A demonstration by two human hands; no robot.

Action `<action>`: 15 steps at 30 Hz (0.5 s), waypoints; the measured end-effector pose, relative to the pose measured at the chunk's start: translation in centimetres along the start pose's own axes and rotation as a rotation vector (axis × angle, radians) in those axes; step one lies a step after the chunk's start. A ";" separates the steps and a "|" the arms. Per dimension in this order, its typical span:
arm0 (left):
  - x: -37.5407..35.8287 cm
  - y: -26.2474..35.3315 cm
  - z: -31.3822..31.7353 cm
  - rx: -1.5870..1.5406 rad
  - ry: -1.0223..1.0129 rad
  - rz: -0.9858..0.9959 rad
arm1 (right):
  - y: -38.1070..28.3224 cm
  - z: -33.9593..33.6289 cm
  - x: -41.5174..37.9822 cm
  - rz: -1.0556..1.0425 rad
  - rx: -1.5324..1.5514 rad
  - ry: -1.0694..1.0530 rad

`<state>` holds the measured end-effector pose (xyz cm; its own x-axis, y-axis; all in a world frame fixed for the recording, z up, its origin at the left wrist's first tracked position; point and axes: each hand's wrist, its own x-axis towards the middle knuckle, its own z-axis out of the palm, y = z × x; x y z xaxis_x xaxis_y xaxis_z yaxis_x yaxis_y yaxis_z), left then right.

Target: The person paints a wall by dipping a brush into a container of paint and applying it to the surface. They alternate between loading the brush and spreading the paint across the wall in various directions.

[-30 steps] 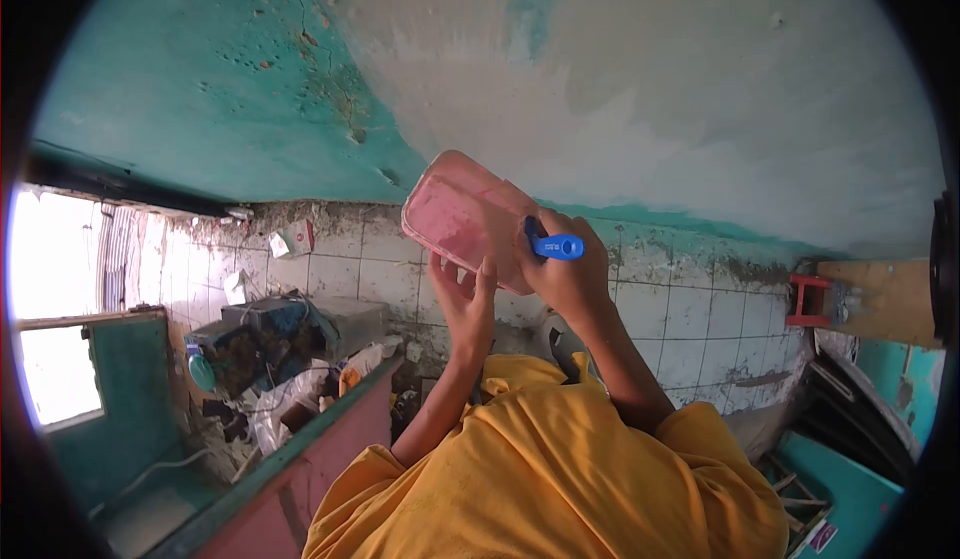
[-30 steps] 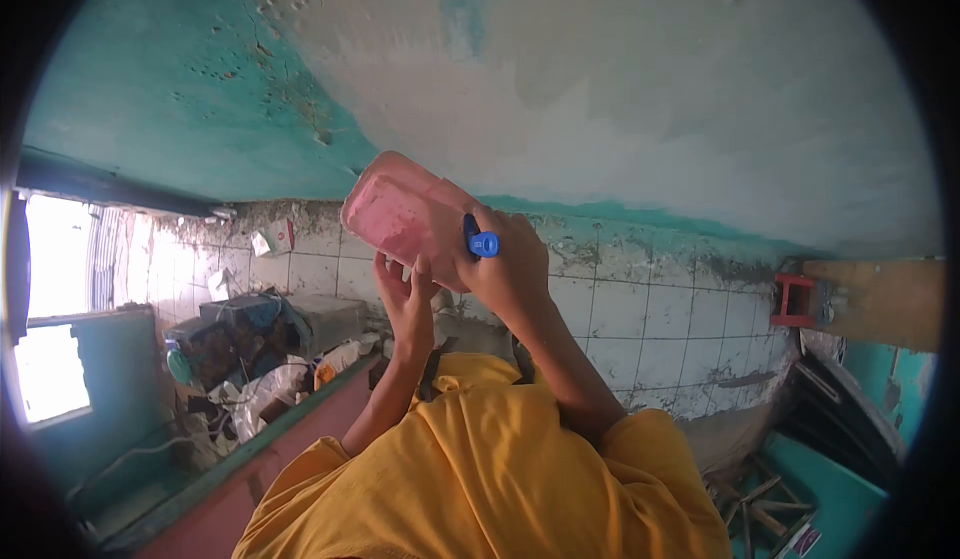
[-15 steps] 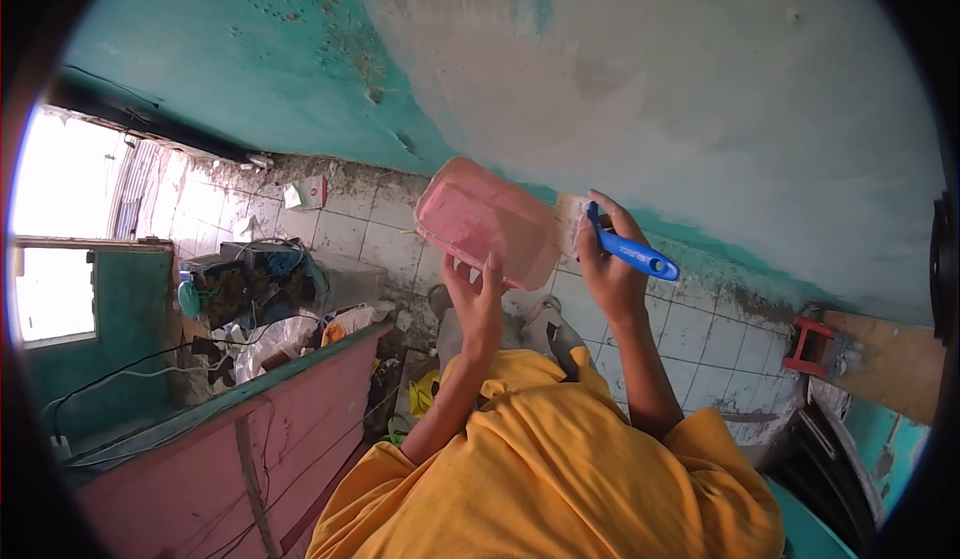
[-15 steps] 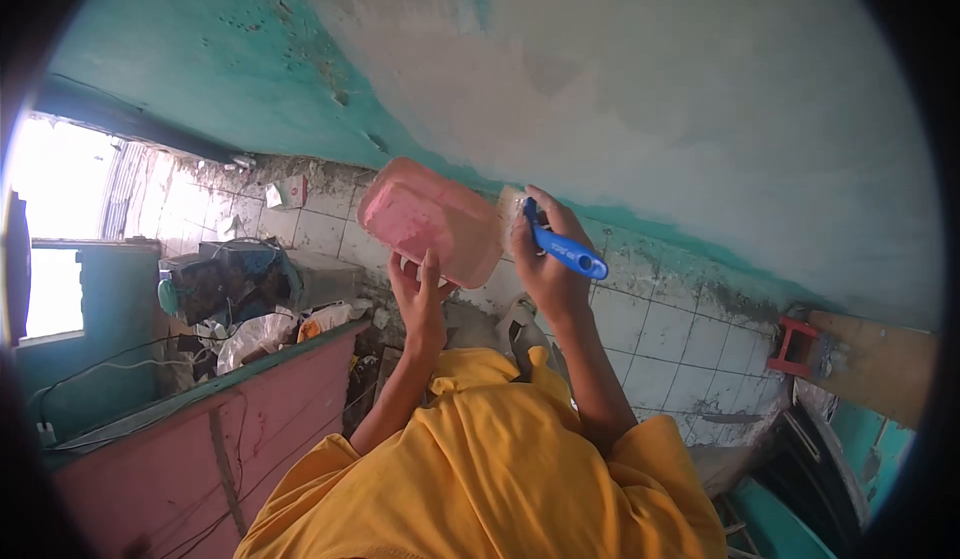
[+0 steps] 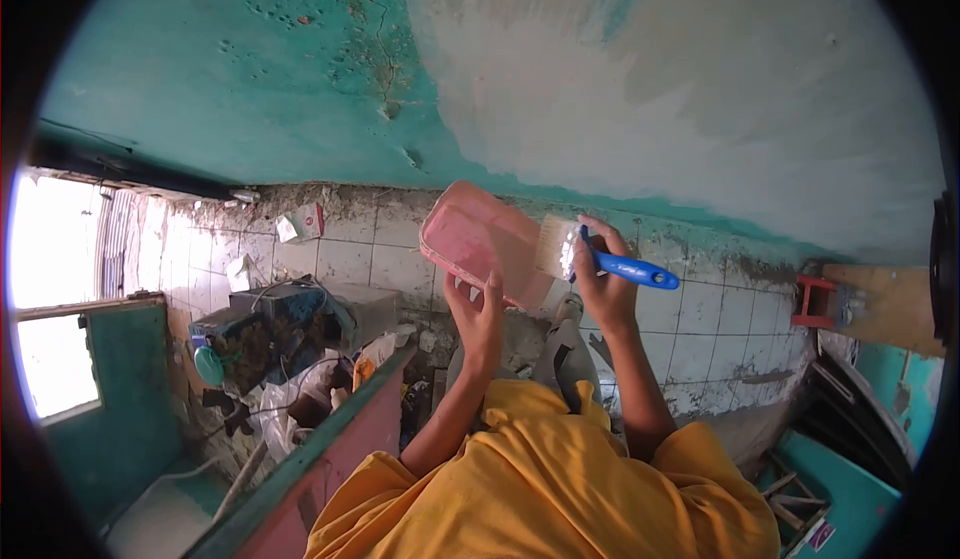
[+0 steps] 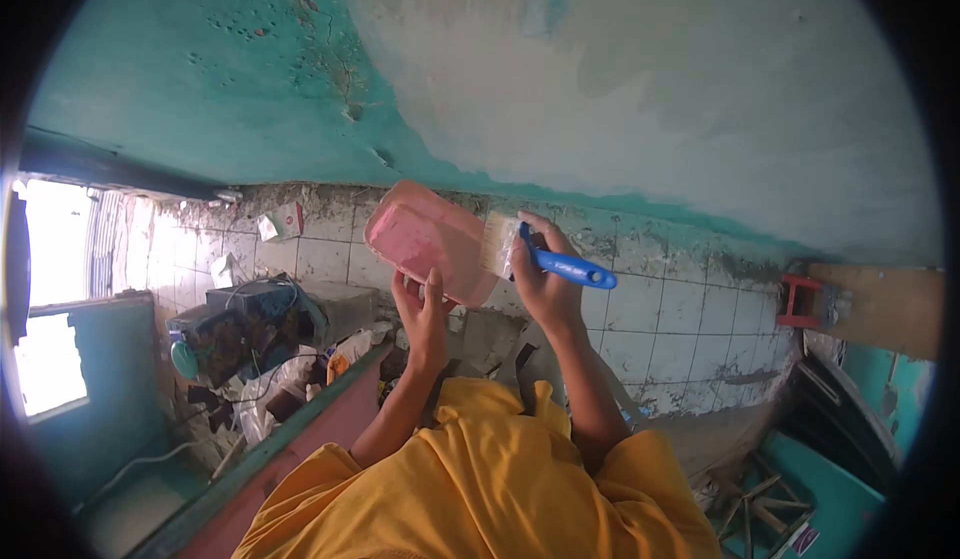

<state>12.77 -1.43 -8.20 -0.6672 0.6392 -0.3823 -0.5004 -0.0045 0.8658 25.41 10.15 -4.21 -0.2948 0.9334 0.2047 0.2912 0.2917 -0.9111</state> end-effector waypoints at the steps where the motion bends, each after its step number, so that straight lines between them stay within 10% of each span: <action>1: 0.5 0.5 -0.8 0.003 -0.013 -0.001 | 0.5 1.4 -0.5 -0.016 -0.012 0.023; 15: 3.9 -2.7 -9.0 0.059 0.060 0.033 | 7.8 10.8 -3.3 0.419 0.466 0.390</action>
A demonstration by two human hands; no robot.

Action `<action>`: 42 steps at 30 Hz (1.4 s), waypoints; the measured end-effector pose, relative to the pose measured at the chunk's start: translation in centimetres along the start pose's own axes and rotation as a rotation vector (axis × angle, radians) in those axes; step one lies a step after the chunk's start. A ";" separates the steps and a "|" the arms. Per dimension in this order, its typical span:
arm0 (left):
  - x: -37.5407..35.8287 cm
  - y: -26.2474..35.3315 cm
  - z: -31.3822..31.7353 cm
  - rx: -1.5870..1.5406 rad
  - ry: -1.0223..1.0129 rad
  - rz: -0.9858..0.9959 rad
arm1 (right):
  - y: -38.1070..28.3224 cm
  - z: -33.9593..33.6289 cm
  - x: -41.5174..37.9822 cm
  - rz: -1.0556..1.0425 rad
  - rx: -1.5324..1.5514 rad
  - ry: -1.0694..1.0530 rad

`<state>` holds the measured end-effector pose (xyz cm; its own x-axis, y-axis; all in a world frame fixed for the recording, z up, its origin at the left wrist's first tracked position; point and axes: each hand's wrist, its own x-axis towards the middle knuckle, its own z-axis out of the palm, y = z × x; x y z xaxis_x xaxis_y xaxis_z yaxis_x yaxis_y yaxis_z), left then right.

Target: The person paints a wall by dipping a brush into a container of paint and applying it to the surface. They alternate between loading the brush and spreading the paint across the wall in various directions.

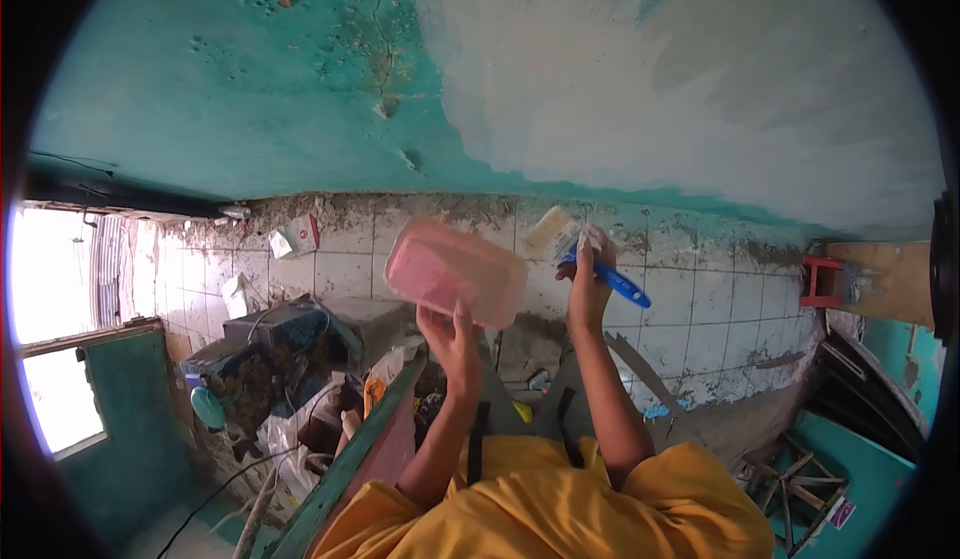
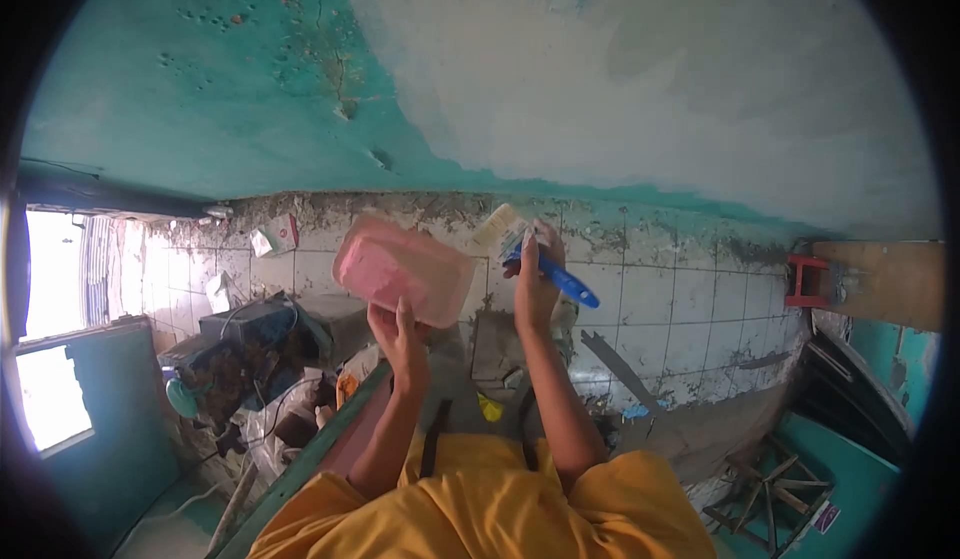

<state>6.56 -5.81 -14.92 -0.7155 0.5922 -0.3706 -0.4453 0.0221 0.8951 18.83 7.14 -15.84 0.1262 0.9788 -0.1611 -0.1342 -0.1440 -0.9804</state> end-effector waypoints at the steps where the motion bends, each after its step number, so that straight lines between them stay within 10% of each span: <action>1: 0.2 -0.4 -0.2 0.031 0.025 0.009 | 1.1 0.2 0.4 0.061 0.053 -0.044; 12: 3.3 -7.0 -2.4 -0.016 0.098 -0.014 | 16.3 3.3 7.6 0.268 0.201 0.010; 24: 6.2 -10.7 -3.3 0.106 0.069 0.003 | 22.5 6.5 14.6 -0.124 -0.077 -0.416; 26: 6.3 -10.5 -3.5 0.126 0.076 -0.001 | 22.2 6.1 15.0 0.221 0.265 -0.537; 42: 6.2 -12.4 -5.1 0.118 0.114 -0.047 | 28.4 6.7 18.7 0.524 0.057 -0.353</action>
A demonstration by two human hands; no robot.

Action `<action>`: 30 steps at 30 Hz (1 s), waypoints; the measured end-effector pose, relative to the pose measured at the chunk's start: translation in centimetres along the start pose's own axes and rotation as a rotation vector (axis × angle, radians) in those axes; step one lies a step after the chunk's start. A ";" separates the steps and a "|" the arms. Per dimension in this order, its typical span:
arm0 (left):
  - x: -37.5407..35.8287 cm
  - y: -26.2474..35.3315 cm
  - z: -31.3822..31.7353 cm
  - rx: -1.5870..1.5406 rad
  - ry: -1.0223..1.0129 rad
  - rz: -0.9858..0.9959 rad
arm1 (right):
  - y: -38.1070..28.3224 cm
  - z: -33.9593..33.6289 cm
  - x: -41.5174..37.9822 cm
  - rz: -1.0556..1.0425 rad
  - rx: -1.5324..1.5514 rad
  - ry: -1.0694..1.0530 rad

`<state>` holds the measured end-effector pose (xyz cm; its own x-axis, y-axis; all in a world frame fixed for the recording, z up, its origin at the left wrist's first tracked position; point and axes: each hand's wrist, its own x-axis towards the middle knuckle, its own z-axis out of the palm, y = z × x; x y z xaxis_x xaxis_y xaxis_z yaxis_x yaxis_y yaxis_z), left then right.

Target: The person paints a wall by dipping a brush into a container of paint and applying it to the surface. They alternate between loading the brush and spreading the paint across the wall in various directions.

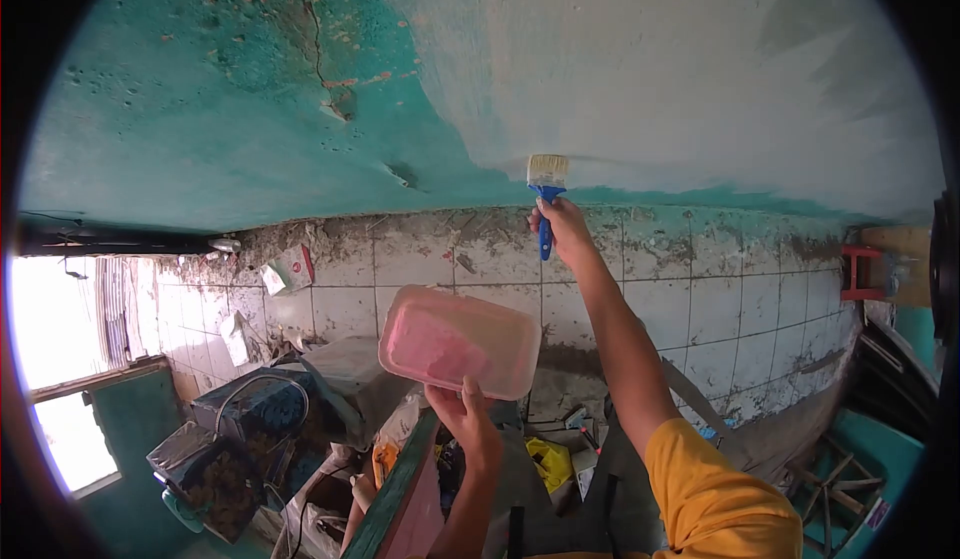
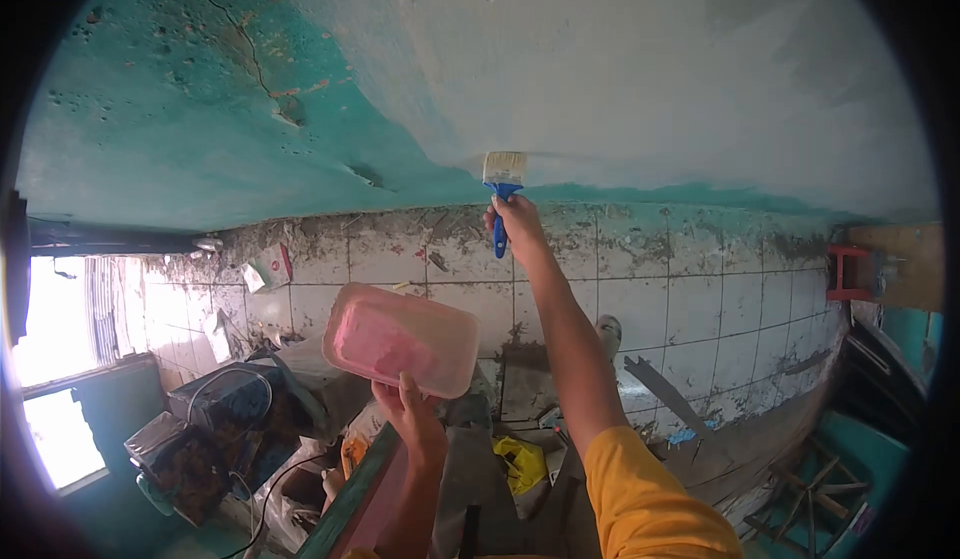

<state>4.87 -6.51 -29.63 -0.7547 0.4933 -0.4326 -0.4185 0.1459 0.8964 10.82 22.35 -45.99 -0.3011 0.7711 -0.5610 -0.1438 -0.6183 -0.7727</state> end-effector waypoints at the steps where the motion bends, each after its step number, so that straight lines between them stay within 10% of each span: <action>1: 0.0 -0.2 -0.1 -0.006 0.001 0.007 | 0.1 0.1 0.0 0.000 -0.002 0.001; 13: -0.1 0.3 -0.4 -0.028 0.022 -0.002 | -3.8 2.1 -0.9 0.192 0.121 0.013; 18: 0.3 1.3 -0.5 -0.025 -0.012 0.006 | -10.9 6.0 -9.1 -0.163 0.005 0.012; 24: 1.1 1.1 -1.5 -0.053 -0.017 -0.002 | -5.5 5.5 -5.2 -0.406 -0.015 -0.032; 30: 2.9 0.0 -3.3 -0.029 -0.024 0.012 | 3.1 1.5 1.6 -0.146 -0.050 0.083</action>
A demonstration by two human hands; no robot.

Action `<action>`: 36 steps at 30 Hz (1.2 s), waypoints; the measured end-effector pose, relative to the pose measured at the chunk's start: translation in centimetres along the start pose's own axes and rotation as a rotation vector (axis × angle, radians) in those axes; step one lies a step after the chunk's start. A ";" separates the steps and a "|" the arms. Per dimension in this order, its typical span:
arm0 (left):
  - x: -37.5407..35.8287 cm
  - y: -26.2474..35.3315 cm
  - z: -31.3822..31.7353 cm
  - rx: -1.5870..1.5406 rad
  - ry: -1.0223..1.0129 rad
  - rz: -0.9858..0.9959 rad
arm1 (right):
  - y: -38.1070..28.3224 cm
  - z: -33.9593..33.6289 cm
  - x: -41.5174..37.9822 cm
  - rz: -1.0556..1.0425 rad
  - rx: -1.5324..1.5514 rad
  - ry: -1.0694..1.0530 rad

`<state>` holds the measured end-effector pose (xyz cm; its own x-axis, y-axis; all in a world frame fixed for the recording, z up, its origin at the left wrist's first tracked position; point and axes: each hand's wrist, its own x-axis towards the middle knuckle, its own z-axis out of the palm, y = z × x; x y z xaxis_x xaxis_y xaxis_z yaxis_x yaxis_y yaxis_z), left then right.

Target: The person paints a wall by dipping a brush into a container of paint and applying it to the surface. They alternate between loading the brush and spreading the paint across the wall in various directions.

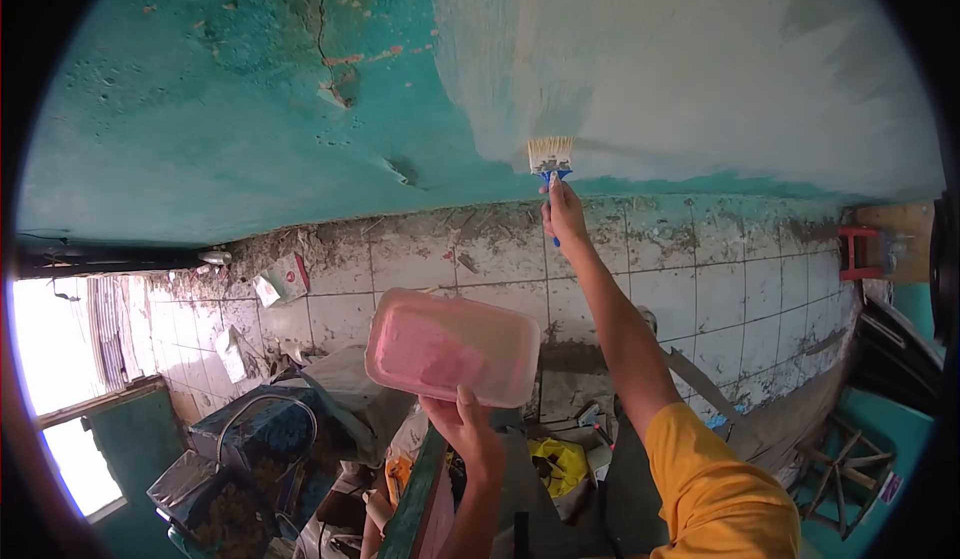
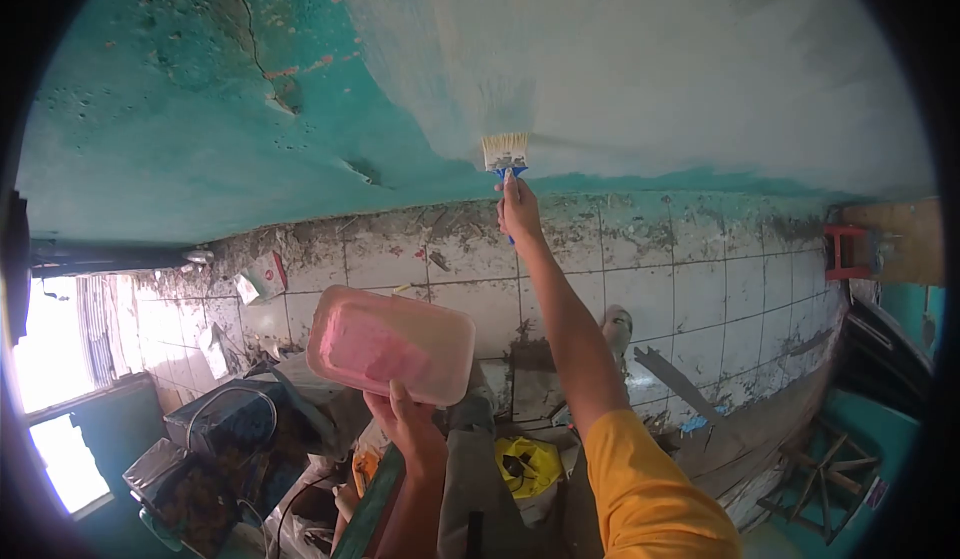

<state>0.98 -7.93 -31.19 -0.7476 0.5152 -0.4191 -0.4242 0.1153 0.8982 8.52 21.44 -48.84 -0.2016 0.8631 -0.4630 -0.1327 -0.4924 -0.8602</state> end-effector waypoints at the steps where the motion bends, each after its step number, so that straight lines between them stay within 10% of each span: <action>1: 0.0 0.2 -0.1 -0.029 0.009 -0.005 | 0.4 -0.4 -0.2 0.028 -0.014 -0.017; 17: -2.3 1.1 1.2 -0.004 -0.004 -0.008 | -4.8 -0.6 -7.3 -0.188 0.041 0.154; 23: -2.9 0.4 1.4 0.011 0.024 -0.009 | -6.5 -1.8 -8.8 -0.102 0.380 -0.133; 29: -2.9 -0.2 1.2 0.000 -0.009 0.000 | -3.3 -2.2 -6.3 -0.563 -0.038 -0.149; 31: -2.9 -0.3 1.3 0.004 -0.013 -0.002 | -3.1 -2.3 -5.6 -0.708 -0.634 0.135; 36: -2.6 -0.3 1.5 0.010 -0.016 -0.003 | -3.3 -0.9 -4.5 -0.646 -0.445 0.268</action>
<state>3.85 -8.04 -30.14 -0.7382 0.5280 -0.4198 -0.4212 0.1253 0.8983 10.77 19.31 -44.15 0.0282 0.9860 0.1645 0.2650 0.1513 -0.9523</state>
